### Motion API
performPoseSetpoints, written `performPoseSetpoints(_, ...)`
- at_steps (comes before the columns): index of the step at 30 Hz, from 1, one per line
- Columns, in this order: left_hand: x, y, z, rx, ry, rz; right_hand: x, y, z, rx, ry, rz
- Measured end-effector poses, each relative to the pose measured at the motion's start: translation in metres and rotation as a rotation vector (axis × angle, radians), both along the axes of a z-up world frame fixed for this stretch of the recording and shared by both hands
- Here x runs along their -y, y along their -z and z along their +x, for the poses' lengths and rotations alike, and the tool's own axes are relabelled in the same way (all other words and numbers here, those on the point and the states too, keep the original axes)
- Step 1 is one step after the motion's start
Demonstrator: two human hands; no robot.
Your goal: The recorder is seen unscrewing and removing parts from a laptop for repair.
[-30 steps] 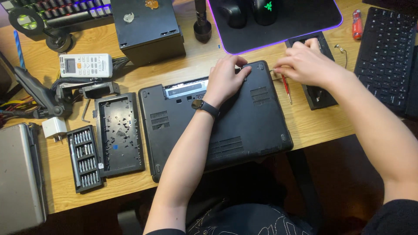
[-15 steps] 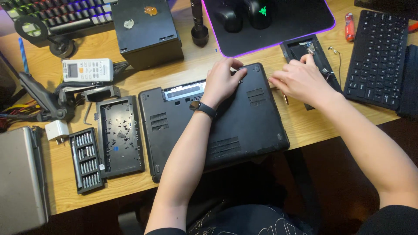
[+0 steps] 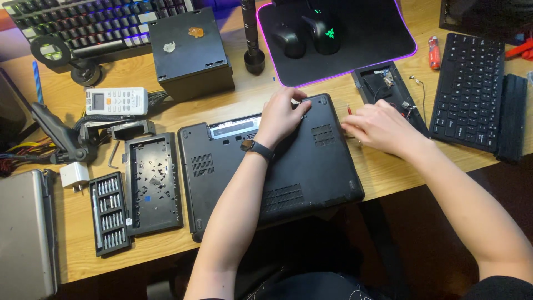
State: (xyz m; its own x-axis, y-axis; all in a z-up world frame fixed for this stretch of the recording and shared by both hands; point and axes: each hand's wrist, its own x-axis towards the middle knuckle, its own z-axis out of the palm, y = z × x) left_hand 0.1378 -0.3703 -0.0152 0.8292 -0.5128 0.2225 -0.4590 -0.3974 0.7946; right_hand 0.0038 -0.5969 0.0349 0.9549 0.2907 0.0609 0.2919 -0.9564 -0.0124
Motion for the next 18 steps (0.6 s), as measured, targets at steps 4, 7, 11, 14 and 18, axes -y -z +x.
performPoseSetpoints(4,0.001,-0.006,-0.005,0.036,-0.006,0.036,0.001,0.01,-0.004,0.084,-0.049,0.077)
performPoseSetpoints(7,0.002,-0.01,-0.007,0.108,-0.016,0.05,0.007,0.025,-0.003,0.078,0.0,0.129)
performPoseSetpoints(11,-0.001,-0.009,-0.005,0.05,-0.023,0.042,0.014,0.038,0.003,0.004,0.038,0.27)
performPoseSetpoints(14,-0.002,-0.008,-0.005,0.061,-0.007,0.019,0.006,0.024,0.001,-0.066,0.098,0.212)
performPoseSetpoints(18,0.0,-0.01,-0.003,0.03,-0.001,-0.011,0.004,0.017,-0.001,-0.006,0.067,0.129)
